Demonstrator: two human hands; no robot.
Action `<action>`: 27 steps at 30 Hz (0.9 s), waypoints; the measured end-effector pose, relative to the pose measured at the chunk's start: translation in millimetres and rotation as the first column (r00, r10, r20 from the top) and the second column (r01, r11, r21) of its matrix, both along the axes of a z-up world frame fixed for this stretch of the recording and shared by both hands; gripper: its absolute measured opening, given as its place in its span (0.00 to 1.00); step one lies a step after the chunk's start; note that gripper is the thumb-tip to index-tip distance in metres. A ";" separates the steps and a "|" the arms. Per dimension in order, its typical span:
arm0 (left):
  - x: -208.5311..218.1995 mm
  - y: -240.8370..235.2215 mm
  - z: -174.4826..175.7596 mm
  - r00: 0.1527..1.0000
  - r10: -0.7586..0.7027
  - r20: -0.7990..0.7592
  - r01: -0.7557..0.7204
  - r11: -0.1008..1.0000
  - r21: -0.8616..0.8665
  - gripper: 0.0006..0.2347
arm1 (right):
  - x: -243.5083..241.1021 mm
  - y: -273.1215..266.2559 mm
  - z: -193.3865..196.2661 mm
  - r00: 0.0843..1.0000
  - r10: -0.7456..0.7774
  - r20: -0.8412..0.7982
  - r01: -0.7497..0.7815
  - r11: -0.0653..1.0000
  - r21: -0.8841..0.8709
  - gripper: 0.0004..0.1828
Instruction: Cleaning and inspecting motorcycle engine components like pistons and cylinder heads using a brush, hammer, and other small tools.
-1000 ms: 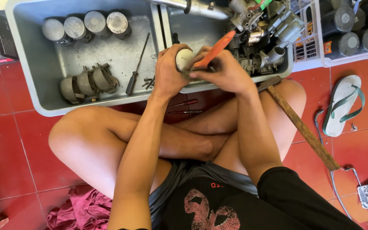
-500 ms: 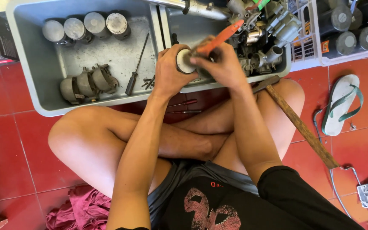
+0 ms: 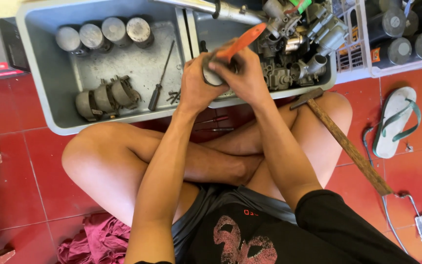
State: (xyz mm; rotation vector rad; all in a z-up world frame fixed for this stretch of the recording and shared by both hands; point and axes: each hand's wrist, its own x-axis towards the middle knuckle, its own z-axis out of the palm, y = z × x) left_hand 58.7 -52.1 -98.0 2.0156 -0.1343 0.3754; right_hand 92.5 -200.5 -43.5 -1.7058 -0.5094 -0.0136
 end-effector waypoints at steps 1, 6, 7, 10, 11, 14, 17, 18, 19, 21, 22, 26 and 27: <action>1.1 1.4 -2.5 1.000 -0.011 0.004 0.011 1.000 -0.016 0.27 | 2.5 -4.8 3.2 0.993 0.109 0.042 -0.106 0.991 -0.083 0.10; -0.2 -2.0 1.6 1.000 0.013 0.022 -0.013 0.999 0.029 0.24 | 4.6 -30.7 4.7 0.954 0.268 -0.135 -0.282 0.954 -0.102 0.08; 0.4 -2.7 0.0 1.000 0.015 0.007 -0.015 0.999 0.036 0.25 | 5.5 -25.5 -3.8 0.981 0.173 -0.092 -0.178 0.983 -0.045 0.09; -1.6 -1.6 1.2 1.000 0.000 0.006 0.000 1.000 0.013 0.27 | -1.5 -4.2 -0.1 0.998 0.056 0.013 -0.056 0.998 -0.038 0.10; -1.5 -0.5 3.2 1.000 -0.018 0.019 0.019 1.000 -0.017 0.28 | -4.4 4.0 6.6 0.996 0.040 0.082 -0.033 0.995 -0.091 0.10; 3.0 3.1 -25.2 1.000 -0.027 0.000 0.027 0.999 -0.045 0.24 | -2.8 -12.4 14.3 0.940 0.311 0.141 -0.283 0.941 -0.187 0.10; 3.8 -0.2 -22.3 1.000 -0.024 -0.001 0.024 0.999 -0.047 0.24 | 0.6 -32.7 5.8 0.950 0.310 -0.034 -0.312 0.944 -0.107 0.05; 3.9 -0.5 -20.1 1.000 -0.022 -0.001 0.022 0.999 -0.048 0.24 | 4.0 -27.4 -1.7 0.949 0.312 -0.034 -0.314 0.943 -0.108 0.05; 3.7 -0.8 -17.8 1.000 -0.024 -0.012 0.023 0.998 -0.052 0.24 | 7.0 -22.0 -9.2 0.976 0.215 0.028 -0.214 0.975 -0.058 0.08; -1.1 -0.8 -13.6 0.999 -0.027 -0.027 0.025 0.998 -0.052 0.23 | 5.6 -9.4 -15.0 0.990 0.111 0.083 -0.112 0.994 0.003 0.11; -0.6 -0.6 -10.7 1.000 -0.020 -0.015 0.019 0.998 -0.063 0.24 | 5.9 -2.2 -12.0 0.979 0.089 0.185 -0.080 0.995 -0.056 0.10; 5.4 -3.4 -18.1 1.000 0.006 -0.019 -0.007 0.999 -0.048 0.24 | -5.2 0.1 0.2 0.950 0.167 0.262 -0.124 0.977 -0.173 0.09; 5.7 -1.8 -17.0 1.000 0.005 -0.012 -0.006 0.999 -0.046 0.24 | -5.1 -8.1 0.9 0.949 0.166 0.268 -0.122 0.977 -0.172 0.09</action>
